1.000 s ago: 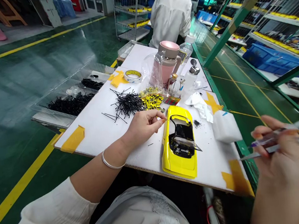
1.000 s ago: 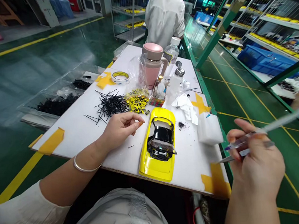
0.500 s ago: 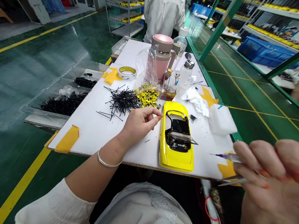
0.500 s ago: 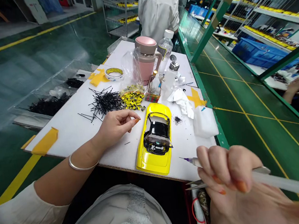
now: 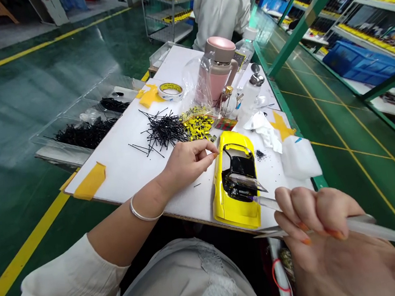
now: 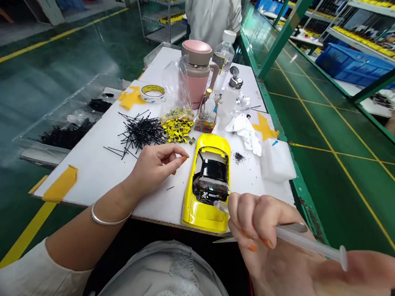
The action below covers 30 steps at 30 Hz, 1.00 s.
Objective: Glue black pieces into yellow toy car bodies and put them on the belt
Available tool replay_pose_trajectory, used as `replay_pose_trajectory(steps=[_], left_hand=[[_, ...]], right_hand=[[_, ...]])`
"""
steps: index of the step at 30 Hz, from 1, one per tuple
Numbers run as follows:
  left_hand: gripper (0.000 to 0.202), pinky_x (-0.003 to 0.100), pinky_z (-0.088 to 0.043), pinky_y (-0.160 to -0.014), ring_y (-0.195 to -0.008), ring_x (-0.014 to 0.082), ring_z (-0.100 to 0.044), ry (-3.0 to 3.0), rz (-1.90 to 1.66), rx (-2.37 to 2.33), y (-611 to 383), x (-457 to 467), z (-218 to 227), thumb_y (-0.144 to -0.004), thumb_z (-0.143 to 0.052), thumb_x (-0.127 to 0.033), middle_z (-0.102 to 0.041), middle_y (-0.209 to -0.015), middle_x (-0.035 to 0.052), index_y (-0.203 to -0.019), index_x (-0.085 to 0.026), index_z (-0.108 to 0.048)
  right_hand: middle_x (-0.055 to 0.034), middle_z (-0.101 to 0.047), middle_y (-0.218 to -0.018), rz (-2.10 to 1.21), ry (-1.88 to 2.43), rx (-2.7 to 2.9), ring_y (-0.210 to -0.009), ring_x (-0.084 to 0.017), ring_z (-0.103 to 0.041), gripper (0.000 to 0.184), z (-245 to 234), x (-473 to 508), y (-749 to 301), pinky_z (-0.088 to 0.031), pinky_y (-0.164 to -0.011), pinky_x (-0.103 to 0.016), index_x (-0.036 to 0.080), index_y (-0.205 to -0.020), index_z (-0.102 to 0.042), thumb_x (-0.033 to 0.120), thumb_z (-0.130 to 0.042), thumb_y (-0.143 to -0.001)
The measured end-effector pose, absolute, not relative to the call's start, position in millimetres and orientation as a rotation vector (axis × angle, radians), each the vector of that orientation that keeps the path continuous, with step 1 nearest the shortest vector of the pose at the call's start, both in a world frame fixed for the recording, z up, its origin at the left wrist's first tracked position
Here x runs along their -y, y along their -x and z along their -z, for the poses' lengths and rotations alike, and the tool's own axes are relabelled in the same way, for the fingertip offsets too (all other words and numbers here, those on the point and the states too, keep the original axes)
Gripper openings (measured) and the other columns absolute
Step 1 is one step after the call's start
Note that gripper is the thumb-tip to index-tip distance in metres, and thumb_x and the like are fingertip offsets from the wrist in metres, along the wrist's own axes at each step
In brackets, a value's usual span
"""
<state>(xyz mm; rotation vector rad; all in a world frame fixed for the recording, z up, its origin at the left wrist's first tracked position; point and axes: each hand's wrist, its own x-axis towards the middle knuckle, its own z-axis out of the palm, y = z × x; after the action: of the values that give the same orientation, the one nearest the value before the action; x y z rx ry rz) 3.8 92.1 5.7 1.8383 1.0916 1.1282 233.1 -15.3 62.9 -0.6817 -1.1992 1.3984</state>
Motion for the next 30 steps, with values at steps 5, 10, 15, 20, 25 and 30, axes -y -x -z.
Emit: replay_pose_trajectory(steps=[5,10,15,20,25,30], left_hand=[[0.012,0.022,-0.040,-0.057,-0.050,0.0093,-0.054,-1.850,-1.124,-1.105,-3.3,-91.8,-6.2,-0.087,-0.065,-0.023,-0.060,-0.053,-0.0062,-0.090,-0.017,-0.075],[0.013,0.022,-0.040,-0.057,-0.051,0.0094,-0.055,-1.863,-1.117,-1.113,-3.5,-91.3,-6.6,-0.087,-0.064,-0.023,-0.061,-0.054,-0.0060,-0.091,-0.017,-0.075],[0.013,0.022,-0.040,-0.057,-0.050,0.0097,-0.055,-1.889,-1.114,-1.117,-3.2,-91.3,-5.6,-0.087,-0.064,-0.024,-0.062,-0.054,-0.0058,-0.090,-0.018,-0.075],[0.013,0.022,-0.039,-0.057,-0.051,0.0096,-0.055,-1.901,-1.113,-1.121,-3.0,-91.2,-5.6,-0.088,-0.064,-0.023,-0.063,-0.055,-0.0054,-0.091,-0.018,-0.075],[0.012,0.022,-0.040,-0.057,-0.051,0.0097,-0.056,-1.912,-1.106,-1.122,-3.6,-90.7,-6.3,-0.089,-0.065,-0.023,-0.063,-0.055,-0.0053,-0.092,-0.017,-0.075],[0.013,0.022,-0.041,-0.057,-0.051,0.0096,-0.055,-1.922,-1.107,-1.120,-3.3,-90.7,-5.6,-0.088,-0.065,-0.024,-0.063,-0.055,-0.0051,-0.091,-0.018,-0.075]], right_hand=[[0.0025,-0.031,-0.057,-1.335,0.764,1.084,-0.057,-0.015,-0.039,0.056,-63.4,18.3,-219.0,-0.033,-0.052,-0.031,0.020,-0.065,-0.043,0.072,-0.044,-0.089],[0.0027,-0.030,-0.058,-1.334,0.743,1.044,-0.058,-0.015,-0.039,0.052,-59.4,18.6,-216.4,-0.028,-0.051,-0.031,0.021,-0.065,-0.044,0.067,-0.045,-0.088],[0.0026,-0.029,-0.058,-1.318,0.760,1.004,-0.059,-0.016,-0.039,0.054,-52.9,20.7,-216.0,-0.025,-0.049,-0.030,0.021,-0.064,-0.045,0.070,-0.049,-0.086],[0.0022,-0.031,-0.057,-1.304,0.760,0.994,-0.058,-0.016,-0.039,0.055,-50.3,21.8,-212.7,-0.027,-0.048,-0.029,0.021,-0.063,-0.045,0.070,-0.050,-0.086],[0.0027,-0.029,-0.055,-1.288,0.750,1.008,-0.056,-0.015,-0.037,0.054,-49.3,19.7,-207.6,-0.027,-0.047,-0.028,0.021,-0.062,-0.040,0.069,-0.048,-0.087],[0.0023,-0.031,-0.055,-1.292,0.783,0.975,-0.056,-0.016,-0.037,0.053,-48.8,20.0,-205.0,-0.026,-0.047,-0.028,0.021,-0.062,-0.041,0.067,-0.050,-0.086]])
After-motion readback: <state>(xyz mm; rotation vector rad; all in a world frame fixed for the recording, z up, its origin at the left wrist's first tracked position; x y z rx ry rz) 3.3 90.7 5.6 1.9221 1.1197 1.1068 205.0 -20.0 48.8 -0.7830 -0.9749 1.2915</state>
